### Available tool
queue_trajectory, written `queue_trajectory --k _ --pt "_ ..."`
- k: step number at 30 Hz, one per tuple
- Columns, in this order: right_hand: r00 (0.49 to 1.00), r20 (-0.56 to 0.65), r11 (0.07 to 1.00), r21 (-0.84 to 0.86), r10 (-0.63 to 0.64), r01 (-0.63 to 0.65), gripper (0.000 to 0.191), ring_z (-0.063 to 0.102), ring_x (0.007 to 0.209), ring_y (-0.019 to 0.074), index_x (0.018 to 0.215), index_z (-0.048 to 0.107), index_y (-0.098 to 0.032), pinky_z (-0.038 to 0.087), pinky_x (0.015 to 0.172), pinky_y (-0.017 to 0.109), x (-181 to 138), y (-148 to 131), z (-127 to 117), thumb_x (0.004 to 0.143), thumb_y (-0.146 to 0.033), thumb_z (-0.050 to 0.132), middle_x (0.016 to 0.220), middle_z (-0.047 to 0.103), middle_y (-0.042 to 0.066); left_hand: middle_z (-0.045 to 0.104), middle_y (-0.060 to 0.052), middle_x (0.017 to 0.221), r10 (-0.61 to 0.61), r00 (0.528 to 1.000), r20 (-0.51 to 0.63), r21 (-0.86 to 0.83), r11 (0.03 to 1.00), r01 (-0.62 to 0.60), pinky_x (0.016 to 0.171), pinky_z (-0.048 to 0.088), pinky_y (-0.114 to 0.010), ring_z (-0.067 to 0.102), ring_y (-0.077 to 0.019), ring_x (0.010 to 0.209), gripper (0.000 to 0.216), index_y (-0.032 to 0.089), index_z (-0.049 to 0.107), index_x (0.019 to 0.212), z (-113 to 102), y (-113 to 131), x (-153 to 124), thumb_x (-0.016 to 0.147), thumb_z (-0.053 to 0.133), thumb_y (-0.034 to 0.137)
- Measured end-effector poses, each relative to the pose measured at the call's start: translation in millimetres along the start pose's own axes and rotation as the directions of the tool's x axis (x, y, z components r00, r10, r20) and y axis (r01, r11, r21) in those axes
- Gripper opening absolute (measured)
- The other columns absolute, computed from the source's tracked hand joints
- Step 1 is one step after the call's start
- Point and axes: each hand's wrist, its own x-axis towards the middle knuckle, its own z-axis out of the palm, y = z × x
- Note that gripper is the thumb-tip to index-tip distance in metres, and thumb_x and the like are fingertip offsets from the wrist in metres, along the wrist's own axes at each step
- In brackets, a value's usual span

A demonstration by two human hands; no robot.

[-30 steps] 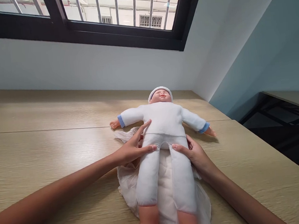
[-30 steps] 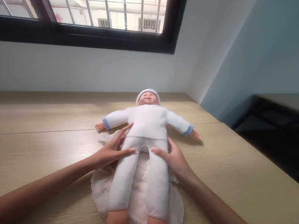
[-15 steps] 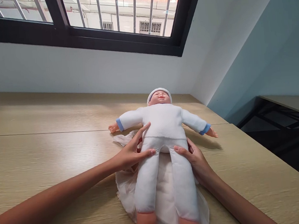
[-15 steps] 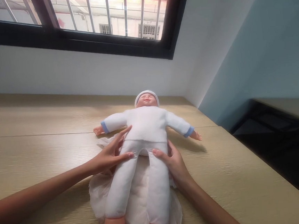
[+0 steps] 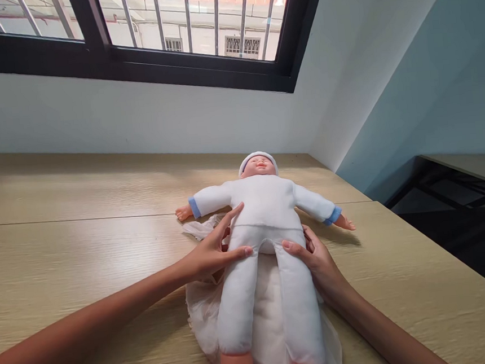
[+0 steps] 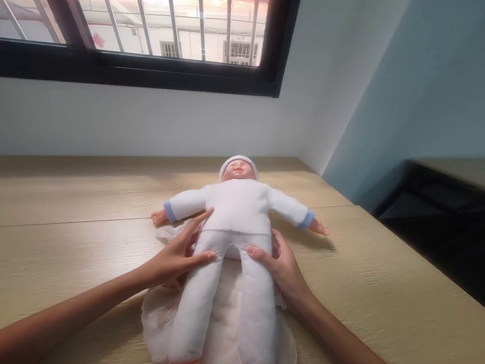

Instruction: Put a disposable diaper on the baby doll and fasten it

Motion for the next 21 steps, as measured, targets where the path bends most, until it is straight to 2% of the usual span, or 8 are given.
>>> queue_trajectory --k 9,12,15,17,18,19,20,21 --pt "0.999 0.003 0.999 -0.010 0.043 -0.043 0.055 0.063 0.107 0.0285 0.120 0.051 -0.026 0.056 0.079 0.034 -1.9 -0.2 0.9 0.074 -0.044 0.076 0.117 0.067 0.007 0.010 -0.002 0.161 -0.062 0.998 0.006 0.015 0.998 0.062 0.119 0.026 -0.048 0.013 -0.0325 0.147 0.089 0.037 0.014 0.151 -0.2 4.6 0.1 0.081 0.069 0.046" --pt "0.998 0.005 0.997 -0.043 0.070 -0.070 0.055 0.064 0.104 0.0290 0.120 0.051 -0.027 0.056 0.078 0.036 0.9 -1.8 -0.3 0.074 -0.047 0.074 0.115 0.067 0.006 0.014 -0.004 0.160 -0.080 0.997 0.009 -0.009 0.997 0.080 0.117 0.030 -0.050 0.021 -0.0328 0.145 0.091 0.037 0.014 0.151 0.5 5.8 0.8 0.079 0.070 0.046" --pt "0.994 -0.004 0.976 -0.188 0.111 -0.110 0.064 0.064 0.100 0.0299 0.123 0.048 -0.026 0.056 0.076 0.038 3.8 -6.4 -6.3 0.072 -0.054 0.074 0.118 0.063 0.008 0.018 -0.007 0.159 -0.096 0.995 0.006 -0.056 0.994 0.097 0.112 0.037 -0.050 0.031 -0.0328 0.140 0.092 0.036 0.015 0.151 1.6 5.7 2.0 0.078 0.071 0.045" --pt "0.990 -0.138 0.934 -0.356 -0.015 -0.035 0.075 0.061 0.101 0.0308 0.129 0.044 -0.025 0.056 0.073 0.039 -1.2 -13.0 -12.0 0.068 -0.059 0.074 0.126 0.055 0.012 0.017 -0.005 0.159 -0.088 0.996 0.000 -0.091 0.992 0.088 0.112 0.037 -0.048 0.031 -0.0337 0.140 0.094 0.035 0.016 0.151 2.6 5.5 2.2 0.077 0.073 0.044" --pt "0.967 -0.210 0.898 -0.439 -0.144 0.038 0.078 0.059 0.103 0.0312 0.131 0.043 -0.026 0.056 0.073 0.039 -6.7 -17.5 -14.8 0.068 -0.060 0.074 0.129 0.051 0.012 0.017 -0.005 0.159 -0.081 0.997 -0.004 -0.108 0.991 0.080 0.112 0.037 -0.046 0.031 -0.0344 0.141 0.094 0.034 0.017 0.151 3.1 5.6 2.0 0.076 0.073 0.044" --pt "0.917 -0.263 0.850 -0.511 -0.299 0.131 0.078 0.056 0.105 0.0317 0.133 0.043 -0.026 0.055 0.073 0.039 -13.8 -22.7 -17.5 0.069 -0.060 0.073 0.131 0.047 0.013 0.018 -0.004 0.159 -0.071 0.997 -0.009 -0.122 0.990 0.069 0.112 0.037 -0.043 0.030 -0.0351 0.141 0.096 0.032 0.018 0.151 3.6 5.7 1.6 0.075 0.074 0.044" --pt "0.876 -0.243 0.808 -0.540 -0.417 0.235 0.072 0.054 0.110 0.0318 0.131 0.046 -0.028 0.054 0.079 0.040 -21.6 -28.2 -20.1 0.071 -0.056 0.074 0.130 0.047 0.012 0.019 -0.004 0.159 -0.059 0.998 -0.007 -0.133 0.989 0.058 0.111 0.038 -0.040 0.031 -0.0357 0.141 0.097 0.031 0.019 0.152 4.1 5.8 1.1 0.074 0.074 0.045" --pt "0.877 -0.145 0.791 -0.516 -0.458 0.328 0.062 0.052 0.113 0.0311 0.128 0.050 -0.031 0.053 0.085 0.039 -28.9 -33.6 -22.7 0.075 -0.051 0.073 0.128 0.050 0.009 0.021 -0.006 0.158 -0.048 0.999 -0.010 -0.132 0.990 0.046 0.110 0.040 -0.038 0.032 -0.0362 0.140 0.098 0.028 0.019 0.152 4.5 5.8 0.7 0.073 0.075 0.045"
